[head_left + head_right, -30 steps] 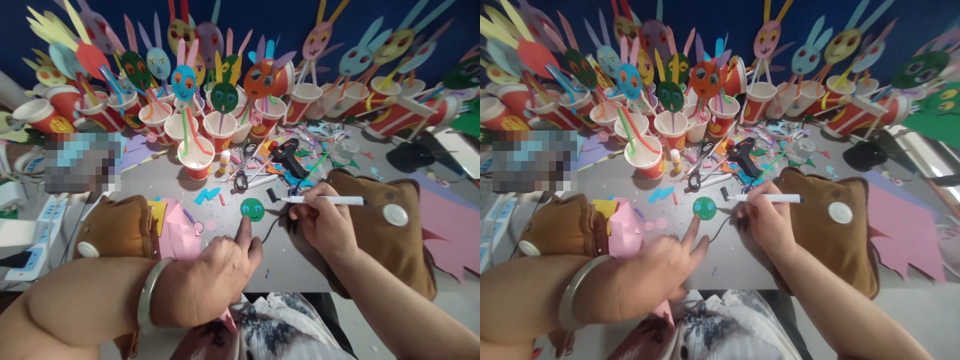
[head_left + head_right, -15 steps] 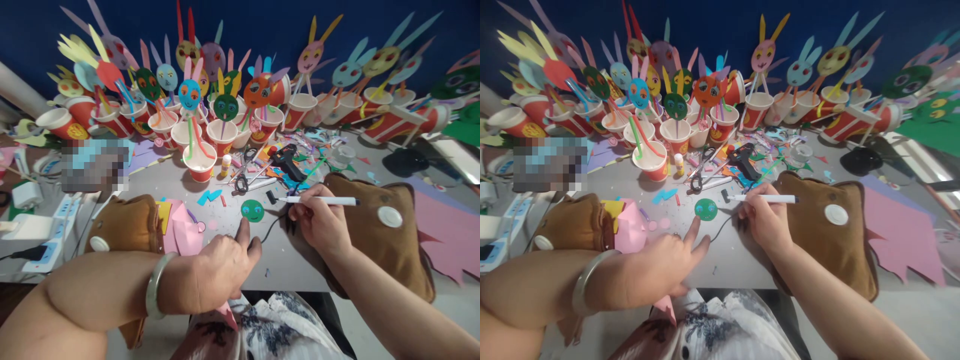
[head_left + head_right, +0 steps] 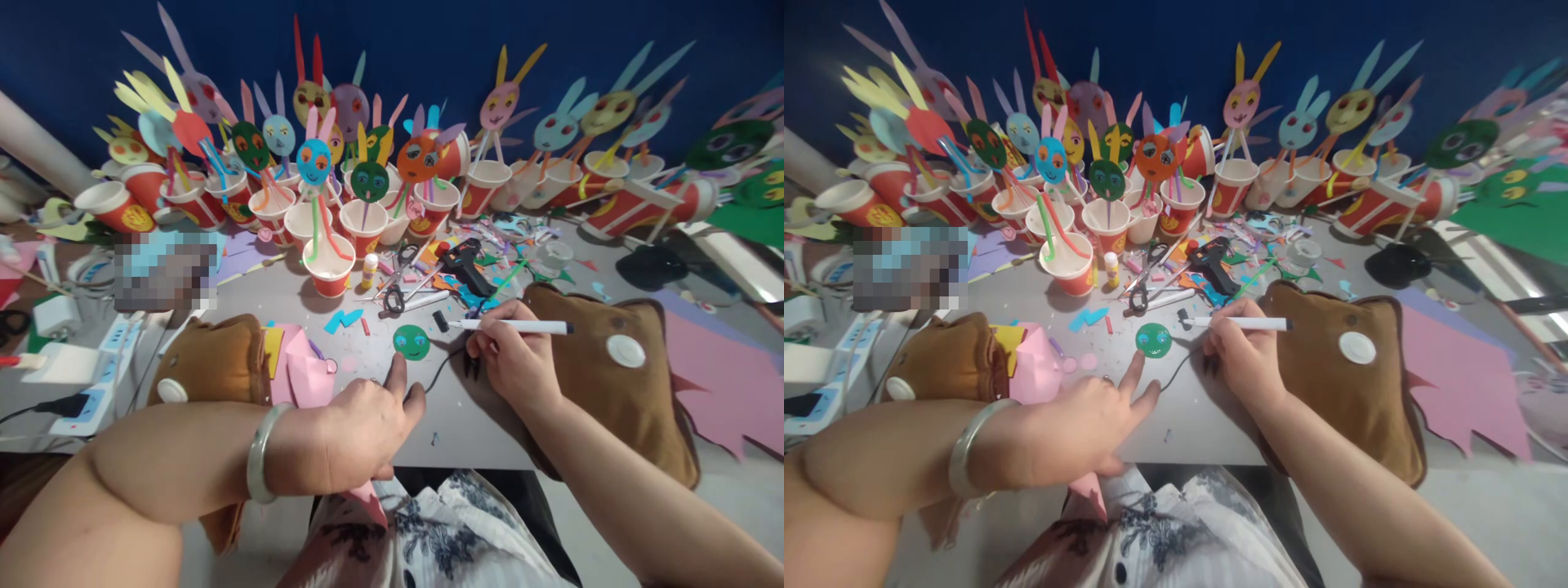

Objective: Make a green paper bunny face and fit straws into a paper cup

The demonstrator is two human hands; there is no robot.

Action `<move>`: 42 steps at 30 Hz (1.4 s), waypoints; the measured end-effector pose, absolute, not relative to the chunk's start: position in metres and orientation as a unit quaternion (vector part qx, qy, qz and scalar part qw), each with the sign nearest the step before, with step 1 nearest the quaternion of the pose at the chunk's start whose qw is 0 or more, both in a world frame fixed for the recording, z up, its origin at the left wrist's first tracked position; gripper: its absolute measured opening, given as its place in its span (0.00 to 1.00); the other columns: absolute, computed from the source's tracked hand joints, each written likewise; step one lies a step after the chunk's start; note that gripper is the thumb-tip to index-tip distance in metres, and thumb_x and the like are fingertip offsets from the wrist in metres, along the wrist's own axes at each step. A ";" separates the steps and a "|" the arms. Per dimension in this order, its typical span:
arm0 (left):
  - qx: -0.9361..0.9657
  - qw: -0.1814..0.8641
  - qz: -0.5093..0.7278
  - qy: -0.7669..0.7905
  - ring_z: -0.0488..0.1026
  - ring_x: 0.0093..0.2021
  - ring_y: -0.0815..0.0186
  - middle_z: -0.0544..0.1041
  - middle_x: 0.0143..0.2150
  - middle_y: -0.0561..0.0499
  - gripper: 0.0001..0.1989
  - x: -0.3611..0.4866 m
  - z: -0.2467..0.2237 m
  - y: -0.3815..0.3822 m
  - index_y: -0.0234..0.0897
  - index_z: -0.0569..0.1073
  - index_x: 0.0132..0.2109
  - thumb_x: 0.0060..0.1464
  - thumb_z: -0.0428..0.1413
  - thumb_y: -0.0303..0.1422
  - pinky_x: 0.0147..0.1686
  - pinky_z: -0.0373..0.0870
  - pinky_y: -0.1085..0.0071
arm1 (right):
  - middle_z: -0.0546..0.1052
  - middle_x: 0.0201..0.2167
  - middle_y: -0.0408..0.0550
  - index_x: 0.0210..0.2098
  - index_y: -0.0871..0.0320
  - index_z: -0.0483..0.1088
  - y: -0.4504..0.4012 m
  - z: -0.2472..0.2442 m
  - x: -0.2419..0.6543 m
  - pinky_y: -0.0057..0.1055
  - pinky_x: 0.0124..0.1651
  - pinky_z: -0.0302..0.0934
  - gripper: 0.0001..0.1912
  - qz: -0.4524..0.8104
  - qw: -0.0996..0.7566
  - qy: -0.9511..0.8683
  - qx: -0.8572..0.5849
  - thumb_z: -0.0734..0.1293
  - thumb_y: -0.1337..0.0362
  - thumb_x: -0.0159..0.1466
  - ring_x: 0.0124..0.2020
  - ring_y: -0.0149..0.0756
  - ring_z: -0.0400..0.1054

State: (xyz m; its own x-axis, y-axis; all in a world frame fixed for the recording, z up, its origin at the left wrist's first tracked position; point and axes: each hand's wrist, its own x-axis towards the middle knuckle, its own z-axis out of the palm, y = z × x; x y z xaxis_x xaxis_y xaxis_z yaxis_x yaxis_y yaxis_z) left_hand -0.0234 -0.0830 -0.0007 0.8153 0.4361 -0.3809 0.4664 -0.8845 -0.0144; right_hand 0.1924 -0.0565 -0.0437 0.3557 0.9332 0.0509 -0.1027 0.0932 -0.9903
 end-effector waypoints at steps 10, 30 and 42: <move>0.951 0.049 -0.192 0.238 0.80 0.33 0.53 0.46 0.70 0.12 0.58 -0.022 -0.004 -0.083 0.27 0.55 0.70 0.41 0.65 0.58 0.20 0.69 0.68 | 0.61 0.14 0.34 0.25 0.54 0.67 -0.057 -0.044 0.192 0.27 0.20 0.55 0.07 0.411 0.622 -0.405 -0.530 0.68 0.70 0.57 0.15 0.26 0.53; 0.951 0.053 -0.190 0.240 0.81 0.35 0.53 0.47 0.70 0.13 0.58 -0.023 0.002 -0.082 0.28 0.56 0.70 0.41 0.66 0.58 0.21 0.71 0.69 | 0.62 0.14 0.34 0.25 0.53 0.67 -0.058 -0.046 0.193 0.28 0.20 0.54 0.07 0.408 0.618 -0.410 -0.533 0.68 0.70 0.57 0.15 0.27 0.53; 0.946 0.058 -0.206 0.244 0.80 0.34 0.55 0.44 0.71 0.13 0.58 -0.022 -0.002 -0.082 0.29 0.54 0.71 0.43 0.65 0.58 0.21 0.70 0.69 | 0.62 0.14 0.35 0.25 0.53 0.67 -0.059 -0.046 0.193 0.29 0.20 0.54 0.08 0.407 0.612 -0.416 -0.535 0.68 0.70 0.57 0.15 0.27 0.53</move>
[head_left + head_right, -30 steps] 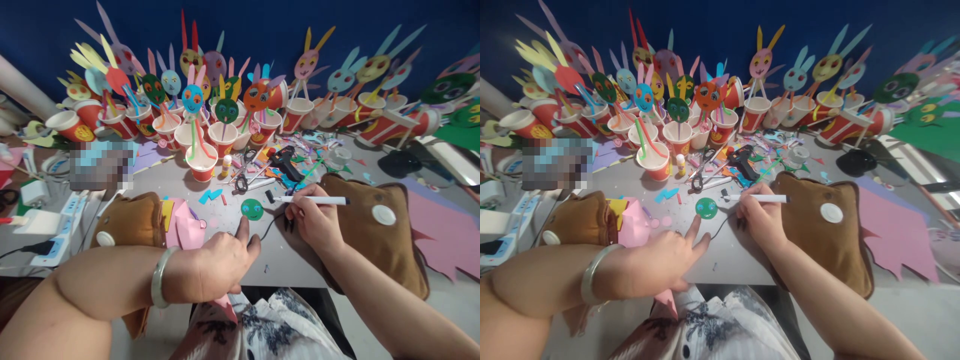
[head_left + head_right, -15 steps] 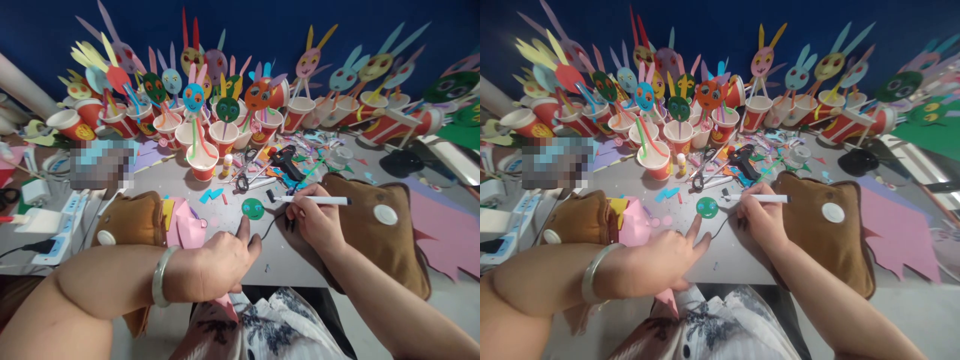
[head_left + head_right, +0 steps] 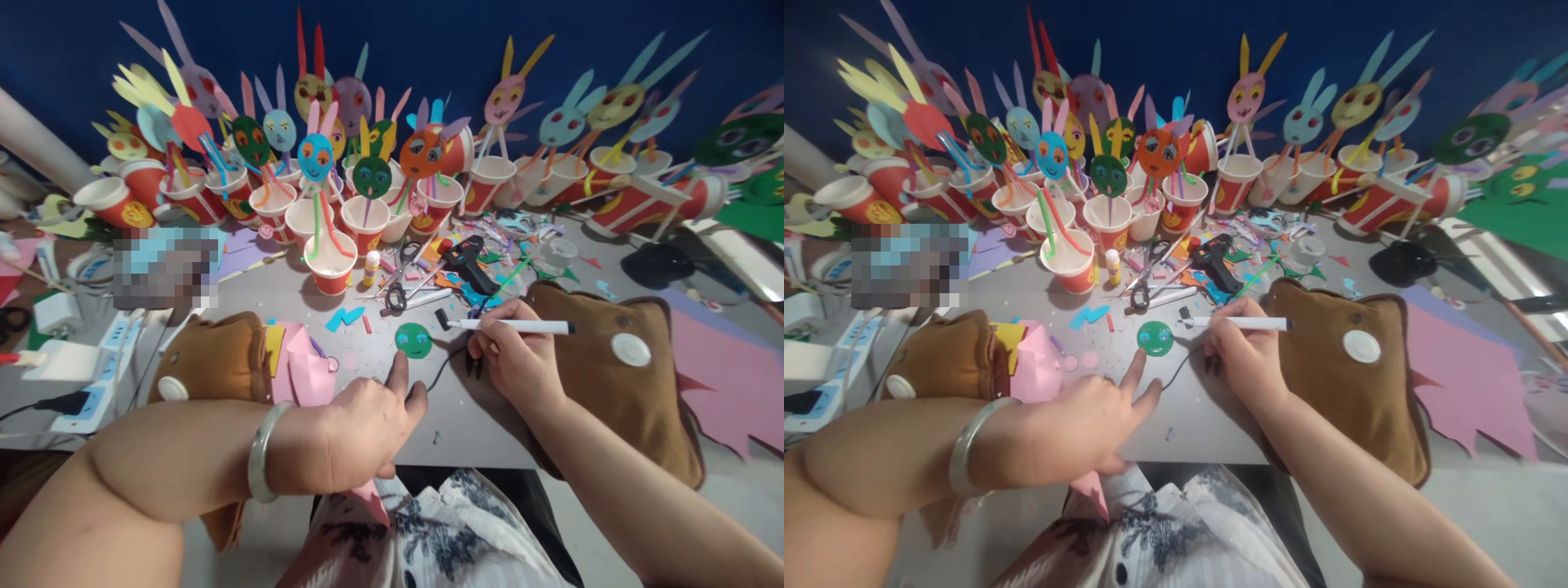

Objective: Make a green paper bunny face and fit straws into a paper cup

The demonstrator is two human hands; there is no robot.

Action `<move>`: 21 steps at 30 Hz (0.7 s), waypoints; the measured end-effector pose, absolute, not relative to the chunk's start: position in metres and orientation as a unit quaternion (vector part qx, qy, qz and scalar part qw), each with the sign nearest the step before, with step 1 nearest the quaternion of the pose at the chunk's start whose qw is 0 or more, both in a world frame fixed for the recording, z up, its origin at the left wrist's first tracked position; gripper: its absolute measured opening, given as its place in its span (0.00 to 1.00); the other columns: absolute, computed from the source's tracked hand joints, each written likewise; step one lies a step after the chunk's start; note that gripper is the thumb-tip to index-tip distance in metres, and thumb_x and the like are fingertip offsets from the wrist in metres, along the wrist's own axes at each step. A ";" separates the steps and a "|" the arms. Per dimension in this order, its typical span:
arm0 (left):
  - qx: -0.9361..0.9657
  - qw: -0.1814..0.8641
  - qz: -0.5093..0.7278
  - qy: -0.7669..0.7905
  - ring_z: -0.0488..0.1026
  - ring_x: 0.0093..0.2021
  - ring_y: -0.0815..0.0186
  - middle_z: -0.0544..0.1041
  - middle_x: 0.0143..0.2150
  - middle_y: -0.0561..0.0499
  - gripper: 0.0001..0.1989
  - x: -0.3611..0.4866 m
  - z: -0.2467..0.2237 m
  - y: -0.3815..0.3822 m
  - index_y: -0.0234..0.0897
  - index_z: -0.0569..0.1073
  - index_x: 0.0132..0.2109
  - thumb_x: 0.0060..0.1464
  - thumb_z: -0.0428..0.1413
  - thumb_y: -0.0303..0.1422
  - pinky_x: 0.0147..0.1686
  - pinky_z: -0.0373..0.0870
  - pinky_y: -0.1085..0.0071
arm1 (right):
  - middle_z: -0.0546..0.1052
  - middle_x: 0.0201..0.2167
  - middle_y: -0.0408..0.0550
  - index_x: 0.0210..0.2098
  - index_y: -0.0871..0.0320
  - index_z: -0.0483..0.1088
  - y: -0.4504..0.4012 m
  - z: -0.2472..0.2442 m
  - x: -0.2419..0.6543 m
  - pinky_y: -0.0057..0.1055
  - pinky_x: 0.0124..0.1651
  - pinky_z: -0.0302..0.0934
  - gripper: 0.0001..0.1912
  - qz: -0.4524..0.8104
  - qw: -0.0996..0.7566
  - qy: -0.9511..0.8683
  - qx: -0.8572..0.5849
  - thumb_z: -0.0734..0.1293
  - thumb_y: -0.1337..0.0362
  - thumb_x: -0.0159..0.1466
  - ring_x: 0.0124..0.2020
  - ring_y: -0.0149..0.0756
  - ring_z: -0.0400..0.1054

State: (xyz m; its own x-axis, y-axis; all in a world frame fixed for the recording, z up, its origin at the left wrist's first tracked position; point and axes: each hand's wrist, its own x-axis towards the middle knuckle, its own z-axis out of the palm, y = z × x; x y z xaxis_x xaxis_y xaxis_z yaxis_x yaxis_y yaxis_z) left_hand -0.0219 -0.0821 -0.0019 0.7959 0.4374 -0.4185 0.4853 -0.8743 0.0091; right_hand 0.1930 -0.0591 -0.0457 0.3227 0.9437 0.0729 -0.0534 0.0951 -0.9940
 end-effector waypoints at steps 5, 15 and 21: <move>0.948 0.055 -0.197 0.243 0.80 0.34 0.53 0.46 0.70 0.11 0.58 -0.022 -0.002 -0.083 0.28 0.55 0.70 0.41 0.65 0.58 0.21 0.71 0.68 | 0.62 0.14 0.36 0.26 0.53 0.67 -0.059 -0.047 0.194 0.29 0.20 0.53 0.08 0.408 0.611 -0.416 -0.536 0.67 0.71 0.58 0.16 0.28 0.55; 0.942 0.072 -0.213 0.249 0.79 0.32 0.56 0.47 0.70 0.13 0.57 -0.022 0.004 -0.081 0.30 0.55 0.70 0.42 0.66 0.56 0.21 0.70 0.68 | 0.62 0.15 0.35 0.26 0.53 0.67 -0.059 -0.048 0.196 0.29 0.20 0.56 0.08 0.389 0.617 -0.425 -0.537 0.69 0.69 0.58 0.16 0.27 0.55; 0.945 0.064 -0.214 0.239 0.79 0.31 0.58 0.49 0.69 0.11 0.55 -0.023 0.013 -0.080 0.28 0.55 0.70 0.45 0.65 0.55 0.21 0.69 0.70 | 0.62 0.15 0.35 0.25 0.53 0.66 -0.058 -0.048 0.198 0.29 0.20 0.56 0.09 0.383 0.619 -0.431 -0.533 0.70 0.67 0.57 0.16 0.28 0.57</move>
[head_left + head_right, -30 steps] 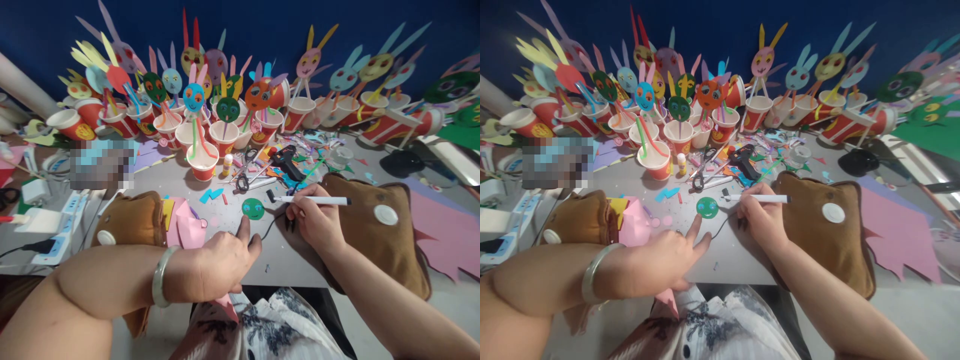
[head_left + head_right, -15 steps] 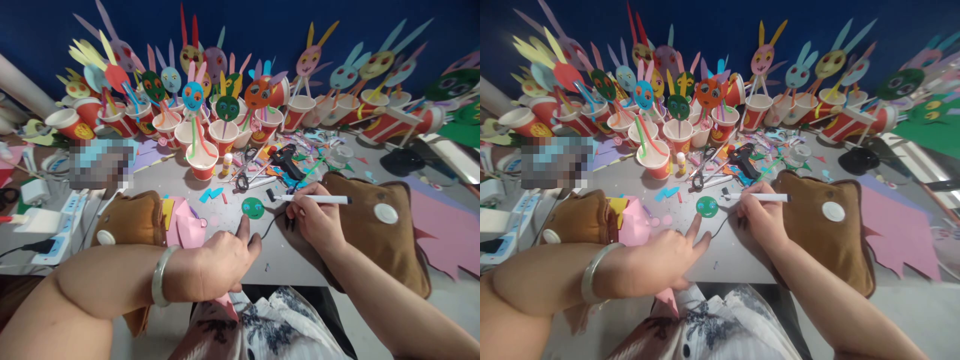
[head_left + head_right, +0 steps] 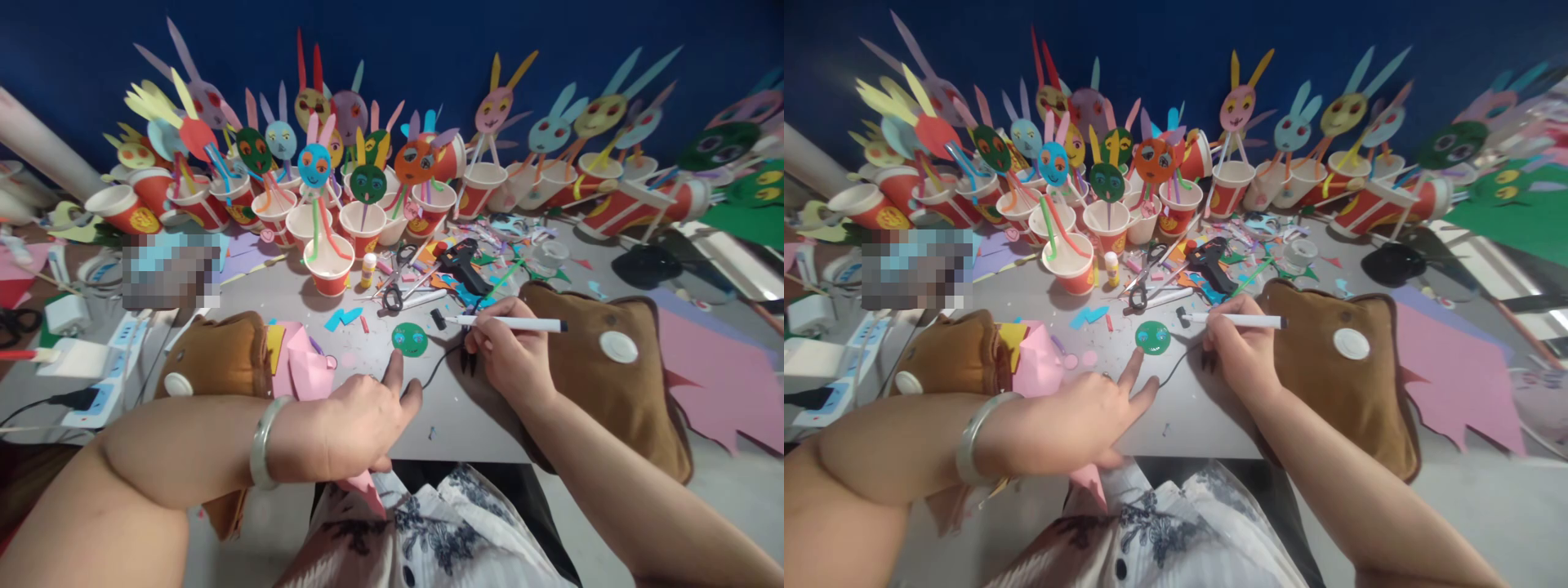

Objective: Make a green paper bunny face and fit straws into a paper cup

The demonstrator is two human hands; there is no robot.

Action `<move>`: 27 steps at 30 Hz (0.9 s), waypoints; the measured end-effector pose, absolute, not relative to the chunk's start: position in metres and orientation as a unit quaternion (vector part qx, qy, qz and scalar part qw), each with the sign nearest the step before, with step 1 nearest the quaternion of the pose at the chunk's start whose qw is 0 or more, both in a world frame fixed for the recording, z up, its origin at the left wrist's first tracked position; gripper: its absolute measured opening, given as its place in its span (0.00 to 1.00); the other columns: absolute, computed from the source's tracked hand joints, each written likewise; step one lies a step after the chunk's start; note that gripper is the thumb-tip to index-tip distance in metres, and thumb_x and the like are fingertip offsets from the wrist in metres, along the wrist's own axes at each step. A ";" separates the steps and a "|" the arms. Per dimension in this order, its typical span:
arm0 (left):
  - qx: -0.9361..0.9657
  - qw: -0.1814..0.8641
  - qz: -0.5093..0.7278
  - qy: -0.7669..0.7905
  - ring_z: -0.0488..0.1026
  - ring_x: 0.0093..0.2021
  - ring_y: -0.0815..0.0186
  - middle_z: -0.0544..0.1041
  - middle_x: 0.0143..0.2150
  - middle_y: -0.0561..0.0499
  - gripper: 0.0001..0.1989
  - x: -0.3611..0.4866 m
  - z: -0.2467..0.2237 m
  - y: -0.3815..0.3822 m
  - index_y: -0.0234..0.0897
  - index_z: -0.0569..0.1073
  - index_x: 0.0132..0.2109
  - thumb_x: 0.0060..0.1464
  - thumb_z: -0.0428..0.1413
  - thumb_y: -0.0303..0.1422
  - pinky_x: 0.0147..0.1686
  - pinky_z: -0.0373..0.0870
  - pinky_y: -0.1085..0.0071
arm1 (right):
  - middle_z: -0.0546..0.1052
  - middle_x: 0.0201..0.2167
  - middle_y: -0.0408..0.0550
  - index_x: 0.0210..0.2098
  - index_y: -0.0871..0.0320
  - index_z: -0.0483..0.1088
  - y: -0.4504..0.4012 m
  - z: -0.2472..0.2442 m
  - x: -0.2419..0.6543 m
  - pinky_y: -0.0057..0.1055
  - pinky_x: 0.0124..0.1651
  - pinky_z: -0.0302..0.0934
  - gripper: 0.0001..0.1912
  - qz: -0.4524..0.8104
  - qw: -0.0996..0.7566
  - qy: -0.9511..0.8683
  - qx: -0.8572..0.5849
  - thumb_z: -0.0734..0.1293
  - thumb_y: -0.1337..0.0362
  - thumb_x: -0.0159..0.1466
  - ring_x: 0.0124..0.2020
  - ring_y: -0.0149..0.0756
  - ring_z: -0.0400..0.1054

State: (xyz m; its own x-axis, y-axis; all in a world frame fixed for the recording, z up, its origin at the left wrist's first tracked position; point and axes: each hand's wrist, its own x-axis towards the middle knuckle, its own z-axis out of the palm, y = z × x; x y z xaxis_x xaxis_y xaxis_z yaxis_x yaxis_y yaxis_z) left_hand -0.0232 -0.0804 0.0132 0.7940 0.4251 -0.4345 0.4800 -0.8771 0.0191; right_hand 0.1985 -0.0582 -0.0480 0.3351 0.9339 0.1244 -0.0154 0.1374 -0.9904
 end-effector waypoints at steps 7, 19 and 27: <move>0.951 0.048 -0.193 0.235 0.79 0.31 0.55 0.50 0.69 0.12 0.54 -0.026 0.008 -0.082 0.27 0.56 0.69 0.45 0.64 0.56 0.21 0.70 0.68 | 0.63 0.15 0.35 0.27 0.52 0.65 -0.057 -0.048 0.198 0.29 0.20 0.56 0.08 0.365 0.616 -0.448 -0.536 0.69 0.67 0.58 0.16 0.29 0.58; 0.955 0.066 -0.185 0.222 0.80 0.36 0.53 0.52 0.68 0.11 0.57 -0.028 0.010 -0.080 0.25 0.55 0.70 0.43 0.65 0.56 0.25 0.72 0.68 | 0.80 0.29 0.44 0.50 0.52 0.74 -0.060 -0.047 0.200 0.43 0.47 0.64 0.12 0.023 0.467 -0.670 -0.576 0.63 0.62 0.69 0.31 0.38 0.72; 0.956 0.057 -0.166 0.237 0.81 0.38 0.46 0.55 0.68 0.13 0.54 -0.026 0.009 -0.080 0.27 0.59 0.67 0.47 0.53 0.66 0.26 0.74 0.63 | 0.81 0.36 0.46 0.53 0.54 0.70 -0.048 -0.055 0.202 0.48 0.53 0.54 0.18 0.000 0.298 -0.725 -0.621 0.67 0.60 0.65 0.41 0.47 0.71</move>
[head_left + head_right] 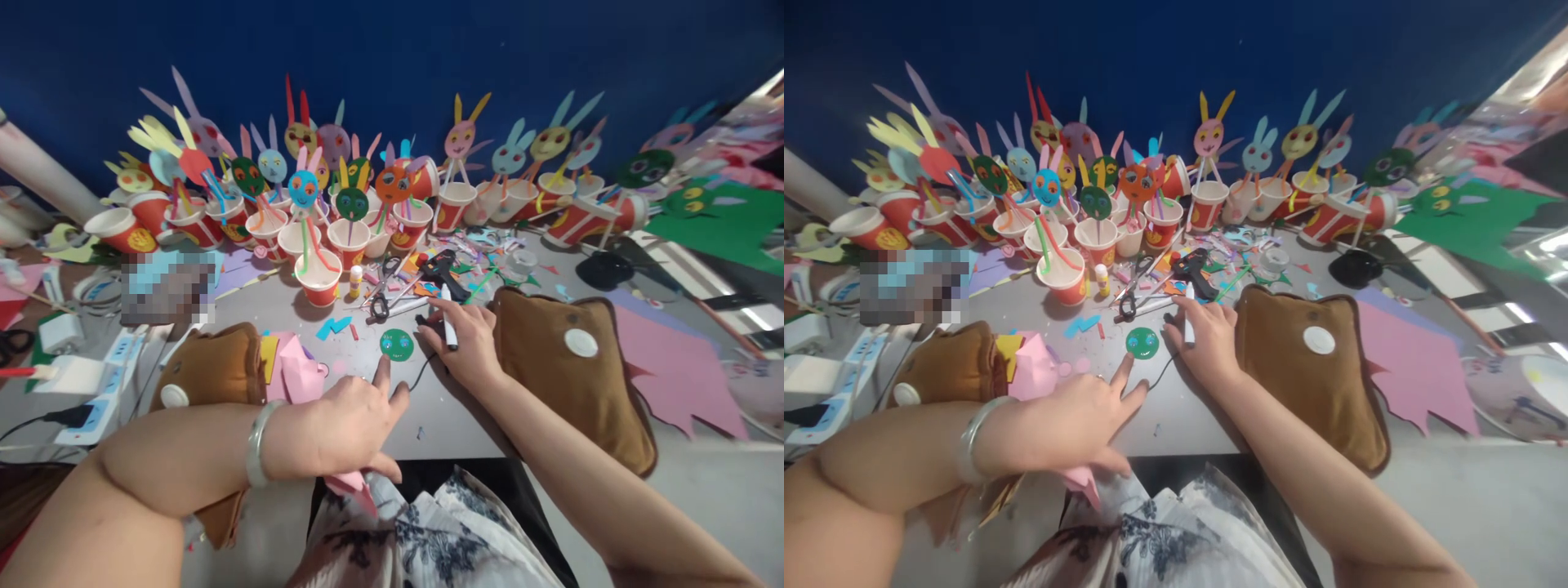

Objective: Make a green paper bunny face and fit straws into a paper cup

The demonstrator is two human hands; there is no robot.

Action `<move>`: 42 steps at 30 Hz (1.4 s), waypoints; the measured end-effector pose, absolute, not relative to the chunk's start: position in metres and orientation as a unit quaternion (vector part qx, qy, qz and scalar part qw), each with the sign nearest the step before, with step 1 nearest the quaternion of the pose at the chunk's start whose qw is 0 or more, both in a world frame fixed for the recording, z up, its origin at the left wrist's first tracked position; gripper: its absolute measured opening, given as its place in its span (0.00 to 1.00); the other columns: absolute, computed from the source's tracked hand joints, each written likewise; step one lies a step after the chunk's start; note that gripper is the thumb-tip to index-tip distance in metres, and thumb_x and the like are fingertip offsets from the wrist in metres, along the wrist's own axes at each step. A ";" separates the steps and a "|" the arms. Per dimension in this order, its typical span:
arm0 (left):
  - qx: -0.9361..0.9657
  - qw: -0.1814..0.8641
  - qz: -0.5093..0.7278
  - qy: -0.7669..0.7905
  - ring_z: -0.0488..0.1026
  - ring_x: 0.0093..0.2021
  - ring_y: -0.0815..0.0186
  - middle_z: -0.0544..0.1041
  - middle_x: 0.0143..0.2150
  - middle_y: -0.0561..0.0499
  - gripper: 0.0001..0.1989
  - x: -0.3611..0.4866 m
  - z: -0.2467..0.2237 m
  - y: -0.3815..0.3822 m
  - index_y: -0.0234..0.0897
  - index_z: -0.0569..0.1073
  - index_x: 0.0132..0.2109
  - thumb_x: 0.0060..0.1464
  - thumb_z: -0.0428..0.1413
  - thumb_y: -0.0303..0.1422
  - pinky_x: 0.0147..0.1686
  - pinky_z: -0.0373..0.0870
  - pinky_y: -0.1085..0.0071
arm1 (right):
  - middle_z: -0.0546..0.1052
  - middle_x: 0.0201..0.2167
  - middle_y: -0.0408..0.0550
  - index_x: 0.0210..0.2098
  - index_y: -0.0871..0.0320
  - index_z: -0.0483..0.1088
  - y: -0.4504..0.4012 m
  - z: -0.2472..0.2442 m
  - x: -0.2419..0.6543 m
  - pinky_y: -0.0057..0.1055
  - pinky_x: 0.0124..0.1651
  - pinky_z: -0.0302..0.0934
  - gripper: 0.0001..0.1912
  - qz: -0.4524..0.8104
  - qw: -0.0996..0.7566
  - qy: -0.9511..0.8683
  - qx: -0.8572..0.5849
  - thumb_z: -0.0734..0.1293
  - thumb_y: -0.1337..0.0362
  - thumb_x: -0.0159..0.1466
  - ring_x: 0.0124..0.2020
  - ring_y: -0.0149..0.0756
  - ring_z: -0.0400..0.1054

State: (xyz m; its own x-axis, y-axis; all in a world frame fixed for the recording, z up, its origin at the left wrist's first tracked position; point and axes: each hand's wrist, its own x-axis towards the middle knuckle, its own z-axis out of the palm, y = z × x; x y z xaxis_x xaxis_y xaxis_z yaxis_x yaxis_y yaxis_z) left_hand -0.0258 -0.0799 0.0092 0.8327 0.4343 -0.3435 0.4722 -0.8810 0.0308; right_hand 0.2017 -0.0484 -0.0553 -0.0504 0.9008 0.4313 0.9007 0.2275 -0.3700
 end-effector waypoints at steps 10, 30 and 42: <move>0.955 0.045 -0.117 0.269 0.80 0.36 0.52 0.68 0.63 0.26 0.36 -0.021 0.010 -0.077 0.30 0.69 0.55 0.57 0.50 0.60 0.30 0.75 0.60 | 0.81 0.35 0.48 0.53 0.55 0.69 -0.052 -0.051 0.200 0.50 0.52 0.57 0.18 0.008 0.331 -0.706 -0.626 0.66 0.65 0.64 0.41 0.49 0.71; 0.724 0.602 0.190 0.279 0.68 0.27 0.72 0.75 0.30 0.53 0.22 -0.021 0.011 -0.053 0.39 0.73 0.60 0.67 0.49 0.44 0.28 0.65 0.75 | 0.80 0.40 0.47 0.56 0.52 0.67 -0.104 -0.029 0.183 0.31 0.38 0.74 0.27 0.159 0.548 -0.720 -0.395 0.71 0.75 0.60 0.36 0.36 0.77; 0.738 0.541 0.209 0.345 0.67 0.28 0.72 0.71 0.29 0.55 0.15 -0.020 0.013 -0.049 0.36 0.71 0.47 0.68 0.47 0.42 0.31 0.65 0.73 | 0.82 0.38 0.48 0.63 0.47 0.66 -0.110 -0.031 0.191 0.41 0.37 0.72 0.21 0.215 0.570 -0.645 -0.461 0.62 0.60 0.70 0.31 0.40 0.77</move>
